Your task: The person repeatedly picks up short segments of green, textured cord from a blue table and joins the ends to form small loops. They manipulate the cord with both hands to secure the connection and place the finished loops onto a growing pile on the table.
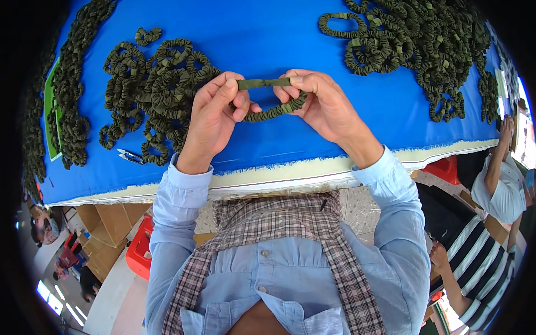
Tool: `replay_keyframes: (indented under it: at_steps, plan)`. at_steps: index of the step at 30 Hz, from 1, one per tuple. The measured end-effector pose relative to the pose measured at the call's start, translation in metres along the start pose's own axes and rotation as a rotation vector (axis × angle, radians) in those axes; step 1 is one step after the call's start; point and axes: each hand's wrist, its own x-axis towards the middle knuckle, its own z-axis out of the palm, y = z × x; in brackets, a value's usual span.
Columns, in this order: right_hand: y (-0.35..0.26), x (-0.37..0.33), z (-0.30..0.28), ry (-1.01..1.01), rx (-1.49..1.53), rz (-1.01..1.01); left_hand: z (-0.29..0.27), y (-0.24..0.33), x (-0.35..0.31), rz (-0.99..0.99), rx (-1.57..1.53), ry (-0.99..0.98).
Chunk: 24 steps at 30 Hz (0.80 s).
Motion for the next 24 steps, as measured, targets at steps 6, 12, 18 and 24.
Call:
replay_keyframes:
  at_steps: [6,12,18,24]
  plan:
    - [-0.008,-0.003,0.009,0.056,-0.198,0.146,0.011,0.002,-0.003,-0.054,0.135,-0.023]
    - [0.0,-0.004,0.015,0.062,-0.317,0.097,0.019,0.005,-0.004,0.005,0.454,-0.001]
    - [0.003,-0.002,0.009,0.044,-0.21,0.04,0.011,0.001,-0.004,-0.053,0.295,0.002]
    - [0.004,-0.001,0.004,0.068,-0.114,0.073,0.014,0.0,-0.004,-0.115,0.188,0.005]
